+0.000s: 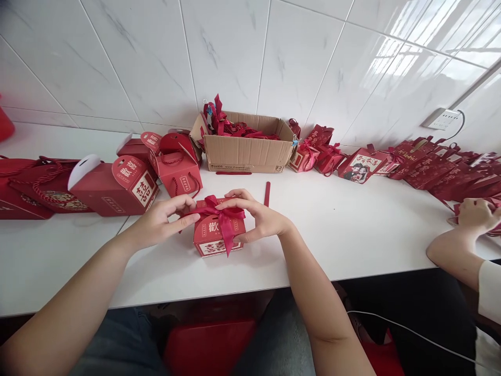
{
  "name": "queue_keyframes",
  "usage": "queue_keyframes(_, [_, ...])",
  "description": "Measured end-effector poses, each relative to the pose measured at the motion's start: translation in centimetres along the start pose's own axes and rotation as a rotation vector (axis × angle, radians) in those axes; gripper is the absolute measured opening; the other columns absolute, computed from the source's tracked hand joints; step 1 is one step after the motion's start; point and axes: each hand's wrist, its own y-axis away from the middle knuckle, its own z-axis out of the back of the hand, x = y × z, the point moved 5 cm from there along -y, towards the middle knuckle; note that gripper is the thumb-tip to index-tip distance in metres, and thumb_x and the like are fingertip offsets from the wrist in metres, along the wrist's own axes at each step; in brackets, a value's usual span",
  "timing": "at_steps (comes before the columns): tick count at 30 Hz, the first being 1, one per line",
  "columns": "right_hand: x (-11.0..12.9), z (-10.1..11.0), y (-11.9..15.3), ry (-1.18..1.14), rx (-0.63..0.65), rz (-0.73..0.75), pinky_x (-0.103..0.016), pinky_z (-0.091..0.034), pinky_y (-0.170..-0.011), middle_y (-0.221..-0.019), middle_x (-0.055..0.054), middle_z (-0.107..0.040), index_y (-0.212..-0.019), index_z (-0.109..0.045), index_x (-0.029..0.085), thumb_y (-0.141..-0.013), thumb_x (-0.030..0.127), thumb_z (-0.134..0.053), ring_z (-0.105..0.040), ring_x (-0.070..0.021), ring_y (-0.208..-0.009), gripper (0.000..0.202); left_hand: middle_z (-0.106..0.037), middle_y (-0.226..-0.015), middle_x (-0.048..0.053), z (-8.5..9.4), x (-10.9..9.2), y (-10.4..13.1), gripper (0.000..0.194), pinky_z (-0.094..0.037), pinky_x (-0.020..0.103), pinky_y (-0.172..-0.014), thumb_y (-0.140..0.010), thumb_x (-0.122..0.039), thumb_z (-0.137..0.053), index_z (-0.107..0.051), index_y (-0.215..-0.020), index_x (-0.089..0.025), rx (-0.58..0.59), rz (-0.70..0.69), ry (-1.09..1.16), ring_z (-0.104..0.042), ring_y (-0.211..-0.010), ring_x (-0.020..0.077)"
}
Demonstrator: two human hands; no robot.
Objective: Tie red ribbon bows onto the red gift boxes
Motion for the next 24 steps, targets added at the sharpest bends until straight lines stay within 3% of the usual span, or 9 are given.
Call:
queue_keyframes(4, [0.0, 0.0, 0.0, 0.023, -0.009, 0.001, -0.048, -0.025, -0.117, -0.131, -0.005, -0.032, -0.131, -0.052, 0.034, -0.064, 0.020, -0.076, -0.024, -0.0263, -0.139, 0.073, -0.052, -0.075, -0.002, 0.1, -0.8, 0.3, 0.021, -0.038, 0.023, -0.065, -0.090, -0.035, -0.054, -0.056, -0.078, -0.017, 0.032, -0.127, 0.061, -0.047, -0.070, 0.0107])
queue_keyframes(8, [0.0, 0.1, -0.1, 0.038, -0.014, 0.005, -0.048, -0.024, -0.118, -0.131, -0.006, -0.033, -0.133, -0.052, 0.034, -0.065, 0.022, -0.077, -0.026, -0.0256, -0.138, 0.074, -0.045, -0.064, -0.003, -0.1, -1.0, 0.4, 0.028, -0.033, 0.023, -0.058, -0.089, -0.032, -0.055, -0.050, -0.066, -0.016, 0.134, -0.175, 0.044, -0.040, -0.061, 0.0089])
queue_keyframes(11, [0.1, 0.1, -0.2, 0.051, -0.011, 0.006, -0.048, -0.022, -0.119, -0.132, -0.006, -0.033, -0.134, -0.053, 0.033, -0.065, 0.023, -0.077, -0.026, -0.0255, -0.137, 0.074, -0.042, -0.061, -0.004, -0.5, -0.9, 0.4, 0.032, -0.031, 0.023, -0.057, -0.088, -0.031, -0.053, -0.044, -0.062, -0.016, 0.227, -0.161, 0.025, -0.038, -0.059, 0.0087])
queue_keyframes(15, [0.0, 0.2, -0.1, 0.048, -0.014, 0.016, -0.049, -0.024, -0.118, -0.131, -0.005, -0.035, -0.134, -0.052, 0.035, -0.066, 0.023, -0.077, -0.027, -0.0255, -0.137, 0.074, -0.040, -0.059, -0.003, -0.6, -0.4, 0.3, 0.032, -0.032, 0.023, -0.056, -0.087, -0.031, -0.053, -0.043, -0.060, -0.017, 0.268, -0.123, 0.054, -0.037, -0.057, 0.0089])
queue_keyframes(20, [-0.5, 0.3, 0.0, 0.018, -0.067, 0.002, -0.047, -0.034, -0.113, -0.130, -0.006, -0.034, -0.127, -0.056, 0.034, -0.066, 0.024, -0.078, -0.031, -0.0263, -0.136, 0.066, -0.059, -0.064, 0.004, -1.2, 1.5, -0.2, 0.029, -0.037, 0.026, -0.058, -0.079, -0.028, -0.042, -0.061, -0.061, -0.014, 0.324, -0.010, 0.176, -0.048, -0.059, 0.0133])
queue_keyframes(24, [-0.9, 1.3, 0.4, 0.045, -0.176, -0.016, -0.046, -0.039, -0.110, -0.129, -0.006, -0.037, -0.121, -0.060, 0.032, -0.065, 0.026, -0.079, -0.038, -0.0257, -0.131, 0.059, -0.061, -0.061, 0.006, -1.7, 2.7, -0.9, 0.031, -0.041, 0.028, -0.064, -0.072, -0.026, -0.037, -0.059, -0.053, -0.015, 0.311, 0.028, 0.142, -0.052, -0.063, 0.0165])
